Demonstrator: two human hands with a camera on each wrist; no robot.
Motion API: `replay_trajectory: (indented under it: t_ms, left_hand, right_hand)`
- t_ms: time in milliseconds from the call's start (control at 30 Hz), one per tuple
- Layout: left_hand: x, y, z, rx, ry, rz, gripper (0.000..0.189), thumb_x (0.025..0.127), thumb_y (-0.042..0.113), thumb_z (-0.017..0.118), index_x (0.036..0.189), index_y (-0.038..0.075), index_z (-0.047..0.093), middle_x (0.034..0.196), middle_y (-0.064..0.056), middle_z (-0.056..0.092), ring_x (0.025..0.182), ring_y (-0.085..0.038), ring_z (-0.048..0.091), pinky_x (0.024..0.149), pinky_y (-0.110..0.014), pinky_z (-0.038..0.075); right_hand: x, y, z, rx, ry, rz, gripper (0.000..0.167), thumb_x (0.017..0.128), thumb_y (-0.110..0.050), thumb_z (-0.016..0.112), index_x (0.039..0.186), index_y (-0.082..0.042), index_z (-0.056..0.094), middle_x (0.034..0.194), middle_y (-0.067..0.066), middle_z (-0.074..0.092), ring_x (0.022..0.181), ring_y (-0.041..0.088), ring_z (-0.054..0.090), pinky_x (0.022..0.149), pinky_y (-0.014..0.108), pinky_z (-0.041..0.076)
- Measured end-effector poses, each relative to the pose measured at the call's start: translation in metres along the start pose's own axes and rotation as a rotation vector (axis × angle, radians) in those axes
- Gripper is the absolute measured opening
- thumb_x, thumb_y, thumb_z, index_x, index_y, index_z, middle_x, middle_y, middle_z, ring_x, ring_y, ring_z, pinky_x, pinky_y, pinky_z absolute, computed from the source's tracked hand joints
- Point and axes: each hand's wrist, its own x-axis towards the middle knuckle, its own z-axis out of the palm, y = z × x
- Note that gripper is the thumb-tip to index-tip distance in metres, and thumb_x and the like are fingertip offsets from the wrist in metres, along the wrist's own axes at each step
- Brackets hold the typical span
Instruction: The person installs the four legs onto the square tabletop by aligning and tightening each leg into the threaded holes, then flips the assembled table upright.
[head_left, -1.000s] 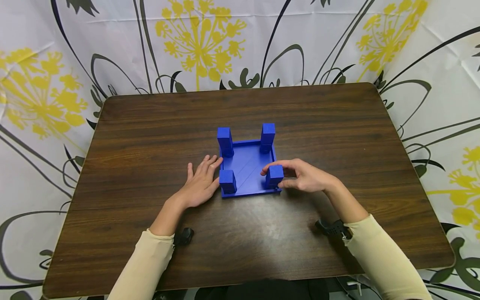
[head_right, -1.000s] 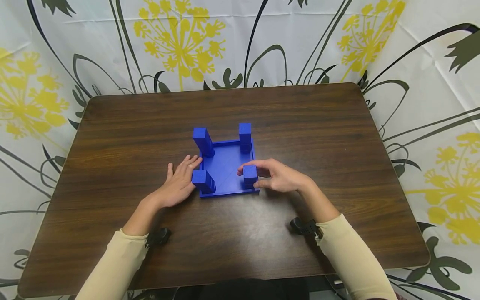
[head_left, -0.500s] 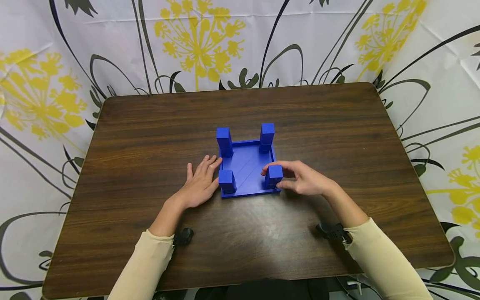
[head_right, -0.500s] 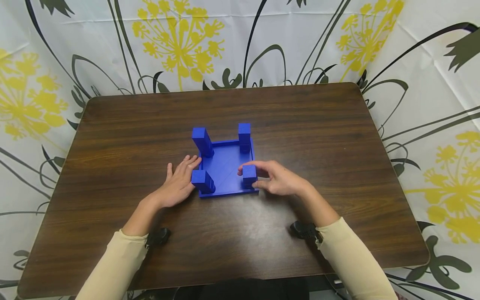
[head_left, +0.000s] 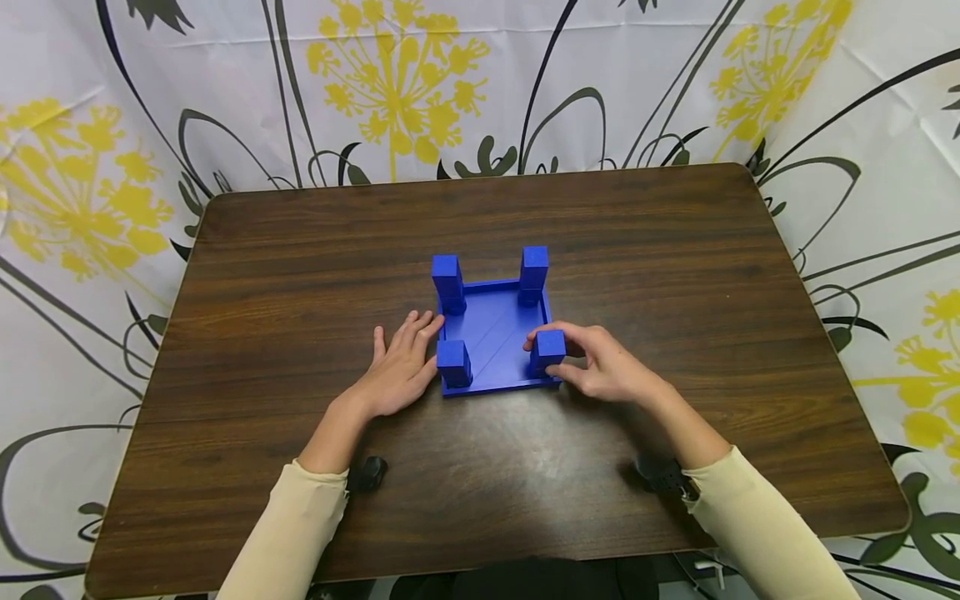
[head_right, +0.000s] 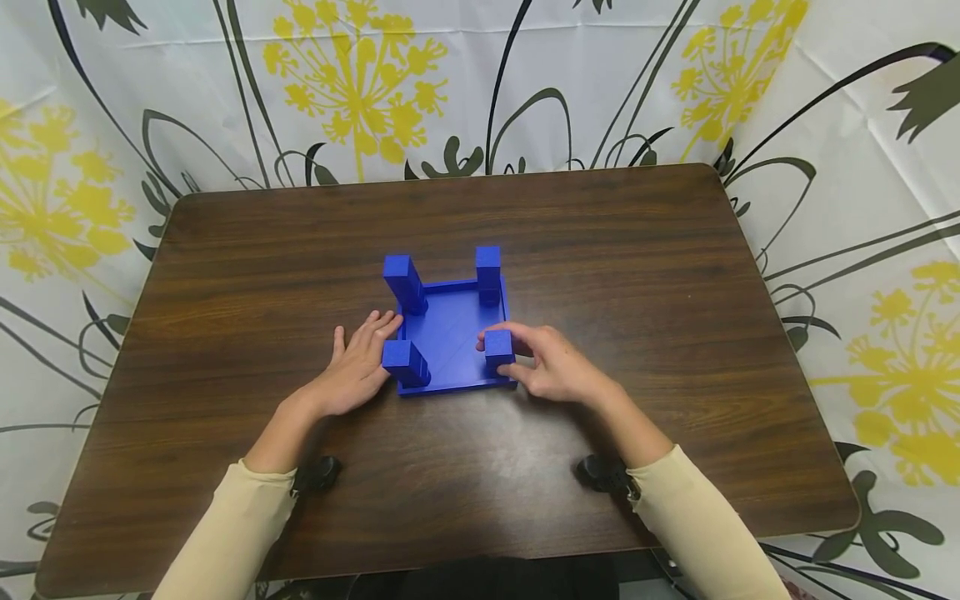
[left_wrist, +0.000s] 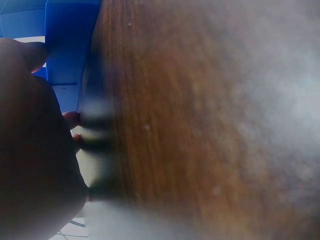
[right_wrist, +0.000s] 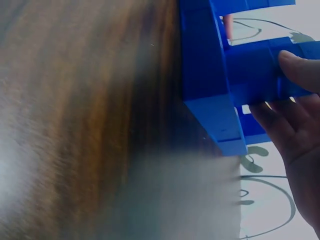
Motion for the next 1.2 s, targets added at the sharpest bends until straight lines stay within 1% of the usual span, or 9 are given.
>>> replay_trajectory:
  t_ms: [67,233,467,567,700,800,867,1033,1200]
  left_hand:
    - [0.000,0.001,-0.001,0.004,-0.006,-0.002,0.062,0.106,0.050,0.021,0.159,0.022,0.004,0.163,-0.009,0.004,0.149,-0.028,-0.007,0.106,-0.067,-0.014]
    - [-0.002,0.007,-0.007,0.010,-0.016,-0.004,0.061,0.107,0.044,0.026,0.159,0.019,0.005,0.163,-0.011,0.005,0.149,-0.031,-0.006,0.106,-0.068,-0.012]
    - [-0.001,0.007,-0.007,0.014,-0.023,-0.006,0.061,0.107,0.044,0.025,0.159,0.019,0.004,0.163,-0.011,0.004,0.149,-0.030,-0.007,0.106,-0.068,-0.012]
    - [0.000,0.007,-0.007,0.018,-0.023,-0.004,0.061,0.107,0.044,0.024,0.159,0.020,0.004,0.163,-0.011,0.003,0.149,-0.031,-0.007,0.106,-0.068,-0.012]
    - [0.000,0.007,-0.007,0.019,-0.024,-0.004,0.061,0.107,0.045,0.024,0.159,0.020,0.003,0.163,-0.011,0.003,0.149,-0.032,-0.007,0.106,-0.068,-0.012]
    - [-0.001,0.007,-0.007,0.018,-0.024,-0.005,0.062,0.107,0.047,0.023,0.159,0.020,0.003,0.163,-0.011,0.003,0.149,-0.031,-0.007,0.106,-0.068,-0.012]
    - [-0.001,0.007,-0.007,0.016,-0.018,-0.003,0.062,0.106,0.047,0.023,0.159,0.020,0.004,0.163,-0.011,0.004,0.149,-0.030,-0.006,0.106,-0.068,-0.013]
    - [0.000,0.005,-0.006,0.008,0.005,0.007,0.063,0.106,0.048,0.023,0.158,0.018,0.007,0.162,-0.013,0.007,0.149,-0.033,-0.004,0.105,-0.069,-0.012]
    - [-0.001,0.006,-0.005,0.005,0.004,0.008,0.063,0.106,0.048,0.023,0.158,0.017,0.008,0.162,-0.014,0.007,0.149,-0.033,-0.003,0.105,-0.070,-0.011]
  right_hand:
    - [0.000,-0.007,0.002,-0.015,0.026,-0.014,0.041,0.083,0.016,0.066,0.122,0.006,0.058,0.118,0.017,0.066,0.114,0.031,0.061,0.097,0.041,0.047]
    - [-0.002,-0.009,0.008,-0.040,0.097,-0.047,0.039,0.082,0.016,0.069,0.118,0.006,0.059,0.113,0.017,0.068,0.111,0.030,0.063,0.095,0.035,0.049]
    - [-0.003,-0.010,0.014,-0.091,0.167,-0.093,0.039,0.080,0.016,0.070,0.116,0.007,0.058,0.110,0.020,0.068,0.107,0.034,0.064,0.093,0.035,0.050]
    - [-0.004,-0.006,0.017,-0.103,0.199,-0.110,0.040,0.080,0.017,0.070,0.116,0.008,0.057,0.111,0.020,0.068,0.107,0.034,0.064,0.093,0.033,0.049]
    - [-0.005,0.012,0.021,-0.106,0.229,-0.127,0.041,0.080,0.016,0.071,0.117,0.007,0.057,0.112,0.018,0.067,0.107,0.033,0.064,0.095,0.031,0.048]
    - [-0.006,0.025,0.023,-0.096,0.231,-0.121,0.043,0.081,0.014,0.072,0.120,0.004,0.057,0.114,0.016,0.067,0.109,0.030,0.064,0.095,0.031,0.048]
    - [-0.007,0.030,0.023,-0.086,0.223,-0.115,0.043,0.082,0.011,0.072,0.122,0.000,0.057,0.116,0.013,0.067,0.111,0.027,0.063,0.096,0.031,0.047]
    - [-0.007,0.033,0.020,-0.055,0.191,-0.106,0.042,0.087,0.004,0.071,0.125,-0.005,0.057,0.119,0.007,0.066,0.114,0.021,0.061,0.097,0.032,0.047]
    - [-0.008,0.031,0.019,-0.050,0.160,-0.068,0.042,0.086,0.004,0.072,0.125,-0.004,0.056,0.119,0.011,0.066,0.114,0.023,0.061,0.096,0.035,0.048]
